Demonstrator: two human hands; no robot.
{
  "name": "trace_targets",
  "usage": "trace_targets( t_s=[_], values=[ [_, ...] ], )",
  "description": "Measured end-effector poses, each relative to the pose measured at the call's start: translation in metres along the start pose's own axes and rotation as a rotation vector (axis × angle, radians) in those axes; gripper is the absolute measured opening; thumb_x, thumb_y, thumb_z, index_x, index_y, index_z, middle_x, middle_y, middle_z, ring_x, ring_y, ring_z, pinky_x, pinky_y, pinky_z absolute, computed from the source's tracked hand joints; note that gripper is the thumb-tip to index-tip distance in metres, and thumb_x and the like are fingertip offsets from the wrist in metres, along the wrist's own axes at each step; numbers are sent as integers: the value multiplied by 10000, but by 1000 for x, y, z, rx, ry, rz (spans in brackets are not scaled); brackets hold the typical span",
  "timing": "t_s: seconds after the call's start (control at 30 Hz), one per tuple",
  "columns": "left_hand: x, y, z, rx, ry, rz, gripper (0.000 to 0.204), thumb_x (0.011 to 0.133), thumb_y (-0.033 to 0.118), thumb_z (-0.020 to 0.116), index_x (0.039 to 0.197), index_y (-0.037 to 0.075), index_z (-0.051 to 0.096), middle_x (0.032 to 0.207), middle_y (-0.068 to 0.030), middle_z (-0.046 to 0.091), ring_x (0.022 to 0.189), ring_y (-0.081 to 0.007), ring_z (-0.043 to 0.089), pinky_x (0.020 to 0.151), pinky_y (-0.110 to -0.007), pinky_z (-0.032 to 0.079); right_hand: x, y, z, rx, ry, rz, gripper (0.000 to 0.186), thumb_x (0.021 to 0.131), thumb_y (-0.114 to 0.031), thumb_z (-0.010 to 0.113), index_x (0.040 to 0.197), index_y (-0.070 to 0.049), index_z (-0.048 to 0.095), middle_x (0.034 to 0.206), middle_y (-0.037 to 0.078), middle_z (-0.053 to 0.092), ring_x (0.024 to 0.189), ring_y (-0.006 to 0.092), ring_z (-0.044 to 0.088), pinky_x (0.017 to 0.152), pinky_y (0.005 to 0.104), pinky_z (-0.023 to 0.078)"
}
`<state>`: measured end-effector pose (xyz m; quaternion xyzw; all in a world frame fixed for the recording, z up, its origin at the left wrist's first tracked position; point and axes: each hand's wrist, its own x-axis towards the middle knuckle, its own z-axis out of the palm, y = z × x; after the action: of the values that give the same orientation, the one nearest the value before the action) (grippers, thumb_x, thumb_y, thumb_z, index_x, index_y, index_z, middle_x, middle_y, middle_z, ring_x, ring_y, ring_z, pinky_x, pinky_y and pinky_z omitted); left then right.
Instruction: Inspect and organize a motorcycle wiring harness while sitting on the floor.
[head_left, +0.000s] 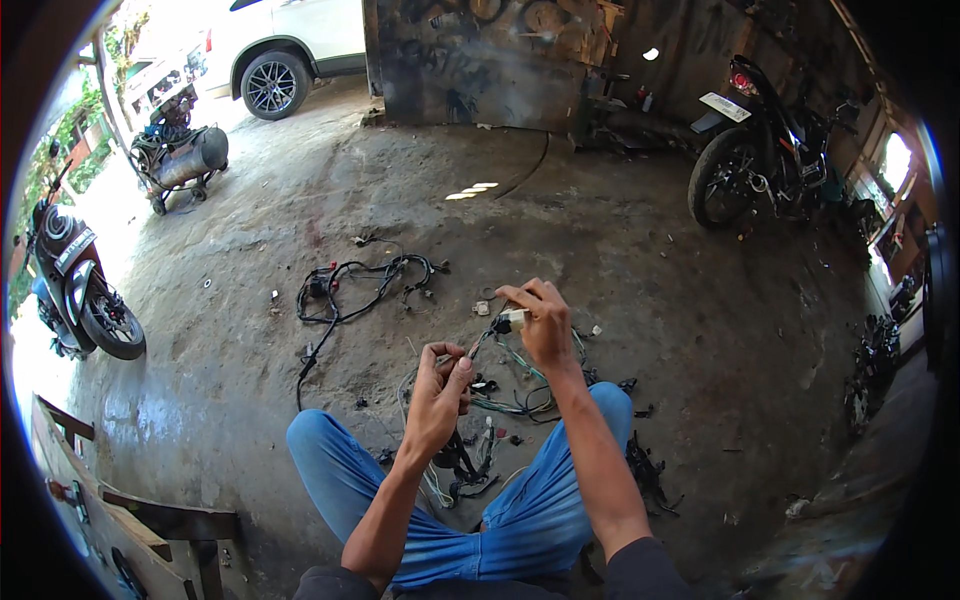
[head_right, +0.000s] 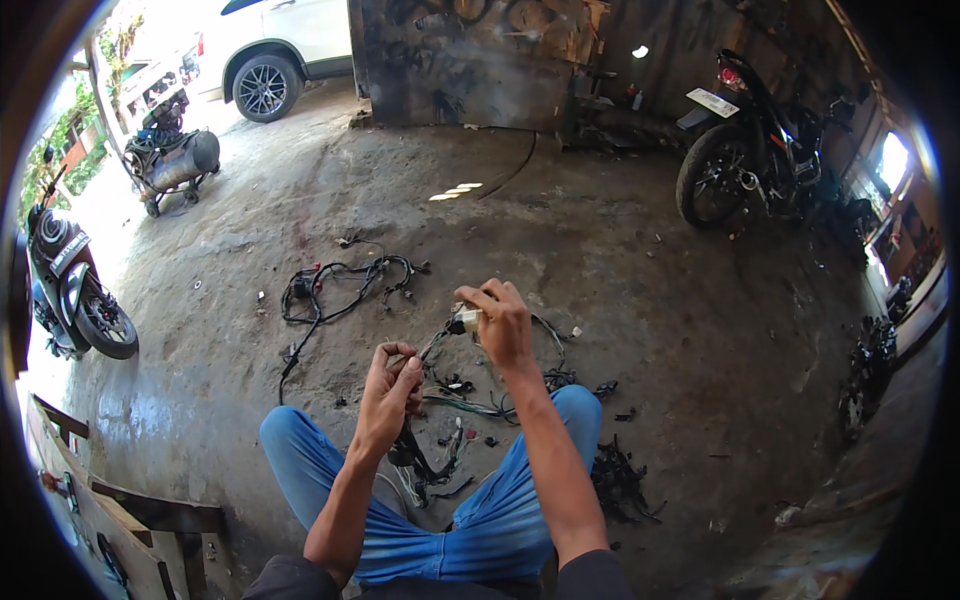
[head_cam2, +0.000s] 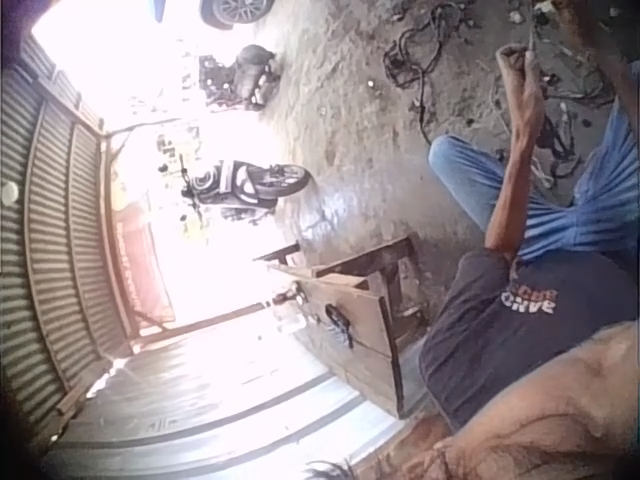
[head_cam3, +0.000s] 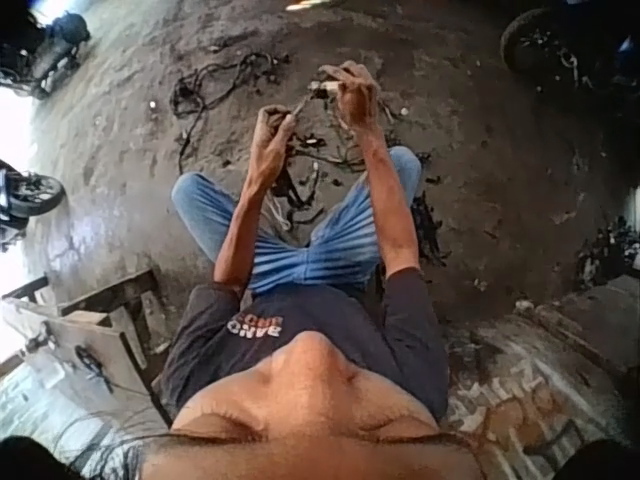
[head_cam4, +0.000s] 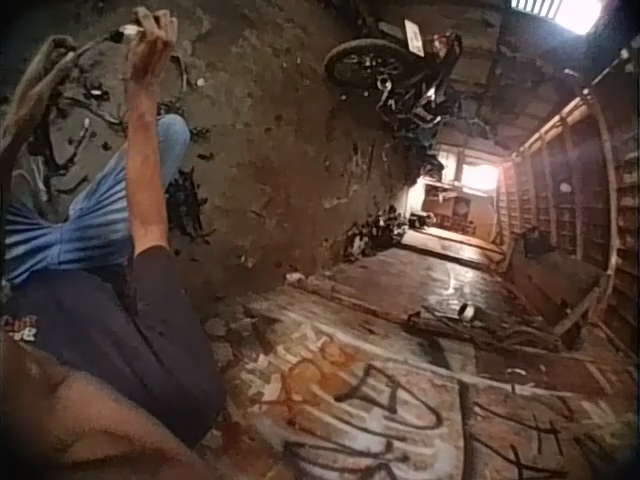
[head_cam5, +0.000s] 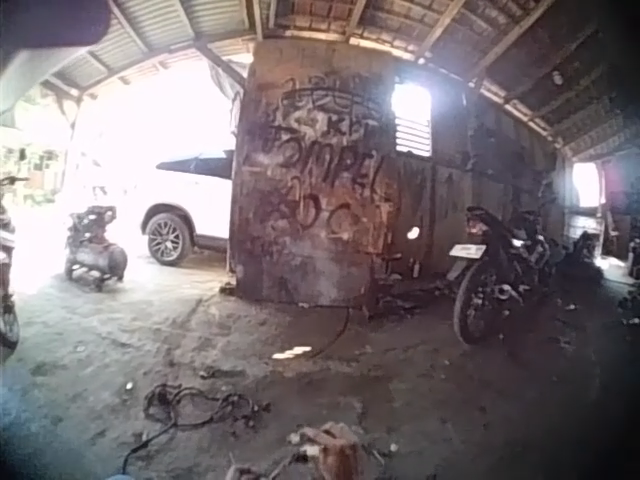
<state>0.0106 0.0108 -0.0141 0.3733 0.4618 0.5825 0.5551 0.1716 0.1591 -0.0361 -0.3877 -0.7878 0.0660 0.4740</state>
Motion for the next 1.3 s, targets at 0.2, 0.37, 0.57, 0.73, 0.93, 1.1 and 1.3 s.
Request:
trace_targets(
  t_s=[0.2,0.37,0.57,0.73,0.93,1.1,1.3],
  values=[
    [-42,41,-28,-103,82,88,183,1073,213,505,1197,102,429,686,51,369,519,-39,315,472,-223,247,6,146,-71,-309,305,332,185,939,-29,604,1002,-111,757,898,136,657,848,328,640,742,435,495],
    [-30,53,-37,-51,19,194,275,1076,203,533,1287,40,465,827,32,456,668,-45,403,583,-215,366,-39,126,-111,-258,368,345,236,1036,-151,497,1028,-7,683,952,152,621,861,345,625,749,454,482],
    [-21,45,-24,63,34,252,335,1071,201,546,1334,-4,518,852,36,476,718,-45,420,631,-212,375,-256,143,-164,-492,82,778,291,958,-171,598,792,61,654,865,238,604,820,424,602,751,477,468],
    [-30,42,-2,243,58,310,300,1046,165,588,1299,5,607,856,6,591,732,-45,500,625,-219,407,-392,121,-171,-541,-248,1162,189,885,-111,713,1042,-10,736,1076,226,676,1091,380,649,950,440,494],
    [-43,35,29,466,84,342,286,998,100,635,1272,17,632,788,-16,608,682,-55,495,601,-228,409,-222,17,-177,-360,447,738,297,924,-58,674,1218,-16,684,1154,163,667,1093,304,642,955,417,505],
    [-53,14,50,615,161,454,288,955,62,665,1243,43,656,934,-125,717,741,-152,649,663,-271,495,-89,-118,-135,165,253,334,295,877,-78,772,1162,-28,710,1013,84,697,875,169,681,810,338,547],
    [-61,-1,55,610,206,518,333,939,79,689,1266,38,645,913,-128,712,697,-168,640,630,-305,503,-62,-141,-78,280,331,341,255,832,-57,814,1065,-10,722,966,91,701,854,192,693,766,325,548]
  ],
)
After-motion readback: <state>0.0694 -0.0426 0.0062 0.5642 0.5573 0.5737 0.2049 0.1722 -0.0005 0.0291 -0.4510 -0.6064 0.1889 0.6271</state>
